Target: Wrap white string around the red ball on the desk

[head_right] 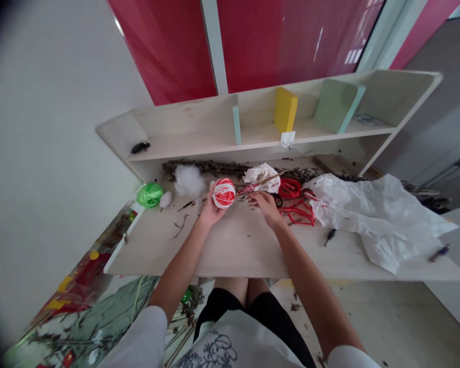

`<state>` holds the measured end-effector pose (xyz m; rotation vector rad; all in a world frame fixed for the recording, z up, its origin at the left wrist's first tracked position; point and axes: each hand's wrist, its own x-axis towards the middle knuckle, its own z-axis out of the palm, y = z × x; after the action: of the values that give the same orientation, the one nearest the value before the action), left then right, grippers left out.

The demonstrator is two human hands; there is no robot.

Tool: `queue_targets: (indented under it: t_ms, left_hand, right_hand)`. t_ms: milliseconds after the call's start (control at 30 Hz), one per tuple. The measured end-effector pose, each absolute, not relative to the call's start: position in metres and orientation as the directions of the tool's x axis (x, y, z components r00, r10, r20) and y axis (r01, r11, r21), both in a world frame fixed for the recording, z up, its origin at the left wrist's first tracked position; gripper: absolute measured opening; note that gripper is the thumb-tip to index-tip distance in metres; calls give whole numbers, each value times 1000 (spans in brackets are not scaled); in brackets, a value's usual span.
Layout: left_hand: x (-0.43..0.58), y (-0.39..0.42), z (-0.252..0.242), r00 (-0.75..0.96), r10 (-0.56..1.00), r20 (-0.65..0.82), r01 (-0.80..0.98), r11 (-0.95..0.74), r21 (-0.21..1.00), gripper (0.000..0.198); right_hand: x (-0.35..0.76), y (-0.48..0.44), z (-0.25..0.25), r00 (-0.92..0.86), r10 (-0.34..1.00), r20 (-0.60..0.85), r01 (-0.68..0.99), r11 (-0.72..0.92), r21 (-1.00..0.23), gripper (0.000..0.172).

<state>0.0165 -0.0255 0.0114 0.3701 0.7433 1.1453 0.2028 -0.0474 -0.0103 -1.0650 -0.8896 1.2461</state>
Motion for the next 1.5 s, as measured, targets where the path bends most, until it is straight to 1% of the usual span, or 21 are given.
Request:
queue_targets:
  t_ms: [100,200,367,500,600,700,867,1033,1233,1300,1400,1467,1500]
  left_hand:
    - [17,-26,11,220,919,-326,-688,384,616,41]
    - [17,-27,10,212,925,-316,-679,372,633,45]
    - [17,-28,12,245,913,-326,-657,404,637,54]
    - [16,-27,10,248,914,-322,-660,402,635,53]
    - [16,-27,7,250,917,-311,-662,396,636,48]
    - [16,-27,6,258,912,-319,-675,406,615,44]
    - [16,-28,7,277,912,-303,-686,408,602,39]
    - [16,-26,8,287,903,-321,-675,428,600,40]
    - [16,-26,10,247,923,-294,-647,383,660,34]
    - [14,-25,12,247,923,-294,-636,383,669,34]
    - [3,-23,15,261,929,-261,-613,368,699,37]
    - [-8,-22,17,246,947,-207,-585,316,747,38]
    - [-14,-21,18,257,945,-203,-551,316,772,40]
  right_hand:
    - [204,-46,-12,166,985,-53,-347,8,-938,31]
    - [206,-44,-13,181,981,-73,-392,4,-920,30]
    - [208,-44,-11,171,980,-105,-421,-23,-907,27]
    - [209,-40,-12,240,965,-105,-451,15,-893,29]
    - [209,-37,-16,299,952,-62,-430,77,-899,31]
    - [207,-36,-18,374,927,-11,-382,143,-913,30]
    - [207,-38,-18,434,900,-25,-363,150,-920,26]
    - [209,-38,-17,423,905,-37,-380,140,-914,23]
    - [210,-40,-16,417,907,-60,-409,129,-903,24]
    - [210,-40,-14,365,928,-72,-446,106,-888,22]
    - [212,-42,-8,230,965,-126,-530,15,-848,19]
    - [212,-43,-4,159,973,-164,-560,-48,-827,16]
    - [213,-44,-2,138,975,-174,-567,-67,-821,15]
